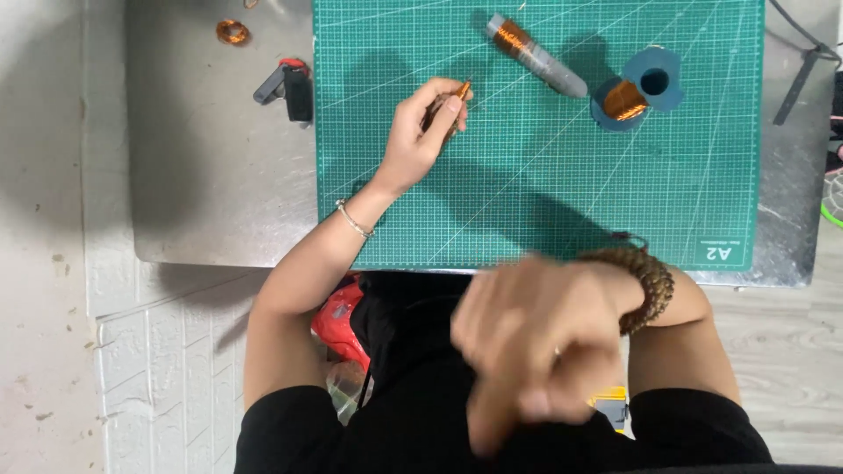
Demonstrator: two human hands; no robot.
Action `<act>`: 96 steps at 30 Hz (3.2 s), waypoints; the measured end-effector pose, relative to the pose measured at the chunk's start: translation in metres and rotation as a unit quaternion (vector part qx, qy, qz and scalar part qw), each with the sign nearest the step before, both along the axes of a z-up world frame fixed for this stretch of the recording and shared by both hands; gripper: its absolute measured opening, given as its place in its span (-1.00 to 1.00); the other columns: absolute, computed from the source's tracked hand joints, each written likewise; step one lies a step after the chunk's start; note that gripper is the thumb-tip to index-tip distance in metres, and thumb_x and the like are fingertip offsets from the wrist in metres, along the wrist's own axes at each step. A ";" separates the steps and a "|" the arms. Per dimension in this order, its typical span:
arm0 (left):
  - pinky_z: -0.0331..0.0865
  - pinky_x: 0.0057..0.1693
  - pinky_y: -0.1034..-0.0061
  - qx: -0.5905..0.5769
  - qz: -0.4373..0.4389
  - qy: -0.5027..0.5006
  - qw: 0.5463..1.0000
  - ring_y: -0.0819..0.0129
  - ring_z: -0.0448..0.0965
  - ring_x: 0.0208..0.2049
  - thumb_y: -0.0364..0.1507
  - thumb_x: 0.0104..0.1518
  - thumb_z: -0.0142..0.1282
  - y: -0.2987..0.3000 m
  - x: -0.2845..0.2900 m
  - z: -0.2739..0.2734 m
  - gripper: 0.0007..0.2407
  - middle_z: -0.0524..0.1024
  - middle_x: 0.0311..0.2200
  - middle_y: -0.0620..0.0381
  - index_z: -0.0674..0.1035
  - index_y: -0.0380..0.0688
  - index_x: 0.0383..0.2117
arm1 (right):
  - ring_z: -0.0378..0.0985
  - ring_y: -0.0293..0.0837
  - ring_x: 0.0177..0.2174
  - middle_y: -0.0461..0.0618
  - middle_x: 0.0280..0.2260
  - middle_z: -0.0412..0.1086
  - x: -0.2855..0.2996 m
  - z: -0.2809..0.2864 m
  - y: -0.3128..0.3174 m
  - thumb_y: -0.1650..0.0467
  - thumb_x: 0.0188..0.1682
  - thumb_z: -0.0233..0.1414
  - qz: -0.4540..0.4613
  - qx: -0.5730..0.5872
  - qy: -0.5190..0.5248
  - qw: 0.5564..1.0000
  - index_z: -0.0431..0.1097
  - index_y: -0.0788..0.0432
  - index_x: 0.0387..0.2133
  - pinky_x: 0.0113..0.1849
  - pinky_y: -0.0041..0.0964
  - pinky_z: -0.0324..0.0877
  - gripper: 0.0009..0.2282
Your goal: Winding thin copper wire onto the poles of a small electric motor armature by hand.
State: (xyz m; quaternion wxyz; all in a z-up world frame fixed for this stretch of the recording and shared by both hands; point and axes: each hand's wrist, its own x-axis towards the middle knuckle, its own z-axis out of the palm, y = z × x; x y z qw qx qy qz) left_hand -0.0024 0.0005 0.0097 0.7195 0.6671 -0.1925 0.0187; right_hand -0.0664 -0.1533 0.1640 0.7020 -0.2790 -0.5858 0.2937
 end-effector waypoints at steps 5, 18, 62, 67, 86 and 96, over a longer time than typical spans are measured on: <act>0.30 -0.34 0.70 0.006 0.005 -0.010 1.000 0.49 0.41 -0.46 -0.42 0.27 -0.21 0.000 0.001 -0.005 -0.83 0.41 -0.49 0.17 0.42 -0.24 -0.22 | 0.00 0.06 -0.70 0.03 -0.65 0.04 -0.004 0.010 0.003 0.41 0.09 -0.32 0.134 0.073 0.006 0.988 0.15 0.25 -0.63 -0.59 -0.13 -0.02 -0.71; 0.25 -0.37 0.70 0.028 0.008 -0.010 1.000 0.49 0.40 -0.48 -0.40 0.28 -0.21 0.000 0.004 -0.005 -0.84 0.43 -0.51 0.15 0.42 -0.23 -0.22 | -0.01 -0.03 -0.71 -0.02 -0.66 -0.01 0.005 -0.005 -0.004 0.49 0.01 -0.26 0.029 0.096 -0.037 0.994 0.07 0.20 -0.66 -0.59 -0.19 -0.05 -0.78; 0.36 -0.24 0.62 0.015 0.005 -0.019 1.000 0.40 0.44 -0.43 -0.43 0.27 -0.22 0.000 0.005 -0.009 -0.83 0.42 -0.48 0.12 0.41 -0.27 -0.21 | -0.03 -0.30 -0.72 -0.16 -0.68 -0.16 -0.016 -0.006 -0.004 0.76 -0.23 -0.07 -0.254 0.203 -0.222 0.919 -0.17 -0.01 -0.76 -0.60 -0.38 -0.16 -0.53; 0.36 -0.21 0.61 0.011 0.005 -0.013 1.000 0.41 0.43 -0.41 -0.42 0.27 -0.22 0.000 0.003 -0.006 -0.83 0.40 -0.48 0.13 0.40 -0.28 -0.22 | -0.03 -0.33 -0.72 -0.18 -0.69 -0.17 -0.020 0.001 -0.004 0.79 -0.25 -0.06 -0.272 0.213 -0.245 0.906 -0.19 -0.03 -0.77 -0.60 -0.39 -0.17 -0.49; 0.18 -0.50 0.69 -0.032 0.075 0.005 0.997 0.55 0.26 -0.66 -0.38 0.24 -0.20 -0.002 0.003 -0.003 -0.88 0.38 -0.60 0.19 0.37 -0.14 -0.35 | 0.25 -0.11 -0.37 0.04 -0.38 0.20 0.087 -0.058 0.007 0.38 0.12 -0.14 -0.558 -0.214 -0.228 0.769 0.18 0.27 -0.37 -0.32 -0.28 0.22 -0.84; 0.36 -0.25 0.64 0.003 0.117 -0.056 0.992 0.49 0.40 -0.44 -0.41 0.24 -0.18 -0.002 0.001 -0.006 -0.87 0.40 -0.45 0.19 0.41 -0.17 -0.29 | 0.47 -0.13 -0.39 0.15 -0.24 0.37 0.083 -0.107 0.007 0.45 0.05 -0.08 -0.521 -0.303 -0.128 0.788 0.27 0.40 -0.16 -0.48 -0.47 0.38 -0.80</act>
